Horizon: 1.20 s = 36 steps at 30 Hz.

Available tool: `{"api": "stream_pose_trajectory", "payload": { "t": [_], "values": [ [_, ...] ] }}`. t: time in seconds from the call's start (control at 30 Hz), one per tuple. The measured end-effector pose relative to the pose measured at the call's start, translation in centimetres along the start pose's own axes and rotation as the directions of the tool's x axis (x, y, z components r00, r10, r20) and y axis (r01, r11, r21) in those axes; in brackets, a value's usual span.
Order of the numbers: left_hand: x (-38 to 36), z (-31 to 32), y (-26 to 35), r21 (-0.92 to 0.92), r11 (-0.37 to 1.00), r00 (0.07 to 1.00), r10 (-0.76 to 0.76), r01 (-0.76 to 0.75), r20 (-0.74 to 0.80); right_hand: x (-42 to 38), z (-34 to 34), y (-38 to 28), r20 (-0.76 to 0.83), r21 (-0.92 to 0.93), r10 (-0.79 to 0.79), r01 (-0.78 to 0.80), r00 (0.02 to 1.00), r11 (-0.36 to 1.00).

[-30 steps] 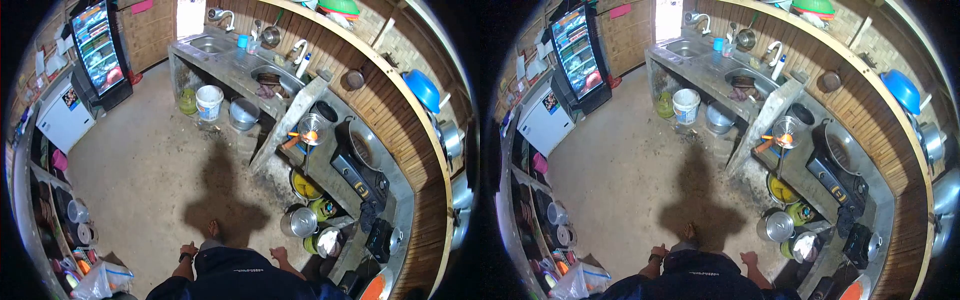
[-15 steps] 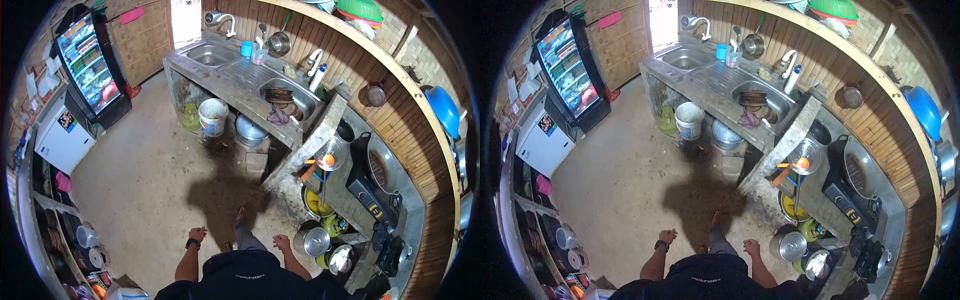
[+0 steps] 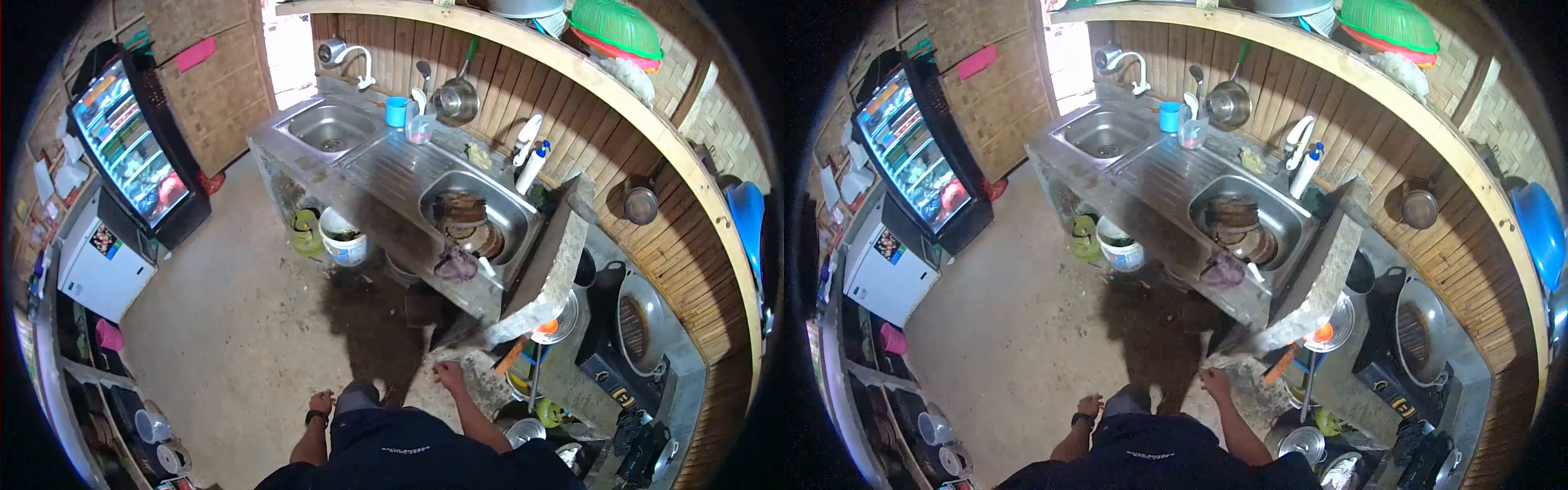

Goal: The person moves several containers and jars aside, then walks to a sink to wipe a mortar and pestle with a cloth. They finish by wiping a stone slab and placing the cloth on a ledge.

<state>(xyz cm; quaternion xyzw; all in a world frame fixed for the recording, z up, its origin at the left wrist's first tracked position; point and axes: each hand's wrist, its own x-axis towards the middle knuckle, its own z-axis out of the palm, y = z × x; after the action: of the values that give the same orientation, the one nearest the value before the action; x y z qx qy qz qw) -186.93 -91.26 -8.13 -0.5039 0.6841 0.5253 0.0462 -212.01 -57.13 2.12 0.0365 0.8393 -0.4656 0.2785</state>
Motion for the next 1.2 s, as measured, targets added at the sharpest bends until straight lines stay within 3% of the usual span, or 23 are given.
{"api": "stream_pose_trajectory", "payload": {
  "t": [0.1, 0.23, 0.33, 0.4, 0.5, 0.57, 0.67, 0.8, 0.93, 1.13, 1.2],
  "values": [
    [2.6, 1.6, 7.7, -0.121, 0.993, 0.999, 0.002, 0.003, 0.041, 3.3, 0.0, -6.1, -0.025, -0.001, -0.155, 0.155, 0.988, 0.988],
    [8.7, 5.1, 15.8, -0.140, 0.962, 0.946, 0.259, -0.234, 0.196, 5.1, 0.1, -13.2, -0.086, 0.177, -0.264, 0.276, 0.961, 0.945],
    [7.5, 5.2, 29.6, -0.144, 0.907, 0.813, 0.419, -0.396, 0.403, 6.3, 0.0, -17.5, -0.255, 0.106, -0.253, 0.287, 0.933, 0.952],
    [8.1, 5.1, 37.1, -0.033, 0.827, 0.682, 0.485, -0.561, 0.548, 7.2, -0.1, -20.5, -0.387, 0.065, -0.294, 0.343, 0.874, 0.937],
    [8.1, 4.7, 46.2, -0.048, 0.816, 0.589, 0.455, -0.576, 0.668, 7.5, -0.6, -24.6, -0.563, 0.026, -0.289, 0.366, 0.774, 0.930],
    [8.8, 4.6, 50.8, -0.098, 0.758, 0.494, 0.512, -0.645, 0.703, 9.2, -0.8, -26.8, -0.664, -0.032, -0.338, 0.426, 0.667, 0.904],
    [9.7, 5.4, 54.3, -0.181, 0.649, 0.373, 0.618, -0.739, 0.693, 10.9, -1.2, -29.1, -0.704, 0.187, -0.157, 0.394, 0.692, 0.900],
    [10.6, 6.9, 57.7, -0.296, 0.479, 0.246, 0.780, -0.826, 0.575, 11.6, -1.8, -31.4, -0.736, 0.169, -0.129, 0.364, 0.665, 0.916],
    [11.3, 9.3, 60.1, -0.204, 0.477, 0.250, 0.723, -0.855, 0.644, 12.3, -3.5, -32.6, -0.794, -0.112, -0.312, 0.377, 0.522, 0.919],
    [11.5, 13.2, 64.3, -0.156, 0.539, 0.247, 0.600, -0.828, 0.761, 13.0, -6.2, -31.0, -0.855, 0.084, -0.062, 0.255, 0.515, 0.963],
    [13.1, 15.9, 64.8, -0.189, 0.553, 0.229, 0.598, -0.811, 0.769, 14.2, -6.8, -28.8, -0.881, 0.104, -0.049, 0.294, 0.471, 0.950]
  ]
}}
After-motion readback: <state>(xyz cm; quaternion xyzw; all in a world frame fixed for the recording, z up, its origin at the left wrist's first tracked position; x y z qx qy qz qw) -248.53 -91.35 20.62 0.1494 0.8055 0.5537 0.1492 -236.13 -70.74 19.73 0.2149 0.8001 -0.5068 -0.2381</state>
